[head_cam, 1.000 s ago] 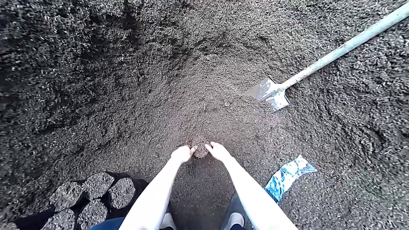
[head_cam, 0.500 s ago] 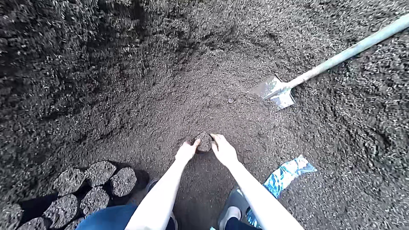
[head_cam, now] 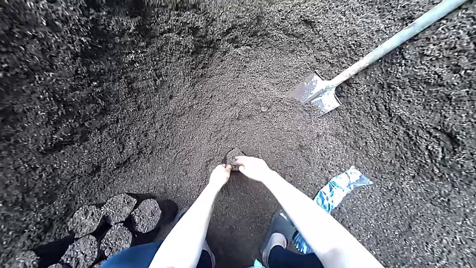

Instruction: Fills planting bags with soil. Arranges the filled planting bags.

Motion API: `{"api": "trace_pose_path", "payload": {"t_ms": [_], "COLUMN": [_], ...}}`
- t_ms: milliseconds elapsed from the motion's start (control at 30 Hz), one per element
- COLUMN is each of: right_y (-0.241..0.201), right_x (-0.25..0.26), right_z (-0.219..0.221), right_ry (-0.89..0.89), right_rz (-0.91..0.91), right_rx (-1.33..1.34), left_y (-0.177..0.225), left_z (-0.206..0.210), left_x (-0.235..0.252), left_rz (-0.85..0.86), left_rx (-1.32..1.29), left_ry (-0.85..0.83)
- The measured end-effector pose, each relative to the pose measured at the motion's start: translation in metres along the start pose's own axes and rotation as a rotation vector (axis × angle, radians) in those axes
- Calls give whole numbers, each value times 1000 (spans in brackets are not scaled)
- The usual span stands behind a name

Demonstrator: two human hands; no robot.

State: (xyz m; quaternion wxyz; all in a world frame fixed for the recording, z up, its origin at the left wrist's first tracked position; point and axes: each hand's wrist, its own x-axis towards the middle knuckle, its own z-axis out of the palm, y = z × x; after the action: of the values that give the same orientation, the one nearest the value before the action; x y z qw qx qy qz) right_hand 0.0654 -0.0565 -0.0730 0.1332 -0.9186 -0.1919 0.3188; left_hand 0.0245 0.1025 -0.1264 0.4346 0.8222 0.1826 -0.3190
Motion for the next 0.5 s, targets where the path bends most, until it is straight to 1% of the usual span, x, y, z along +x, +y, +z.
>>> {"api": "trace_pose_path", "payload": {"t_ms": [33, 67, 100, 133, 167, 233, 267, 367, 433, 500], "right_y": [8, 16, 24, 30, 34, 35, 35, 33, 43, 50], "right_x": [6, 14, 25, 35, 44, 57, 61, 66, 70, 78], "right_z": [-8, -13, -14, -15, -14, -13, -12, -22, -29, -31], "right_ry": [105, 171, 163, 83, -35, -232, -278, -372, -454, -490], "right_rz": [0, 33, 87, 149, 204, 250, 259, 323, 348, 377], "right_rx": [100, 185, 254, 306, 349, 445, 470, 581, 690, 737], "left_y": [2, 3, 2, 2, 3, 8, 12, 19, 20, 20], "left_z": [-2, -1, 3, 8, 12, 16, 18, 17, 15, 12], "left_x": [0, 1, 3, 6, 8, 13, 14, 20, 22, 23], "left_rz": [-70, -165, -250, -305, -324, -300, -281, -283, -308, -320], "left_rx": [-75, -181, -306, -421, -518, -706, -762, -765, -737, -722], "left_ry": [-4, -21, -44, -66, -91, -106, -89, -53, -58, -69]}}
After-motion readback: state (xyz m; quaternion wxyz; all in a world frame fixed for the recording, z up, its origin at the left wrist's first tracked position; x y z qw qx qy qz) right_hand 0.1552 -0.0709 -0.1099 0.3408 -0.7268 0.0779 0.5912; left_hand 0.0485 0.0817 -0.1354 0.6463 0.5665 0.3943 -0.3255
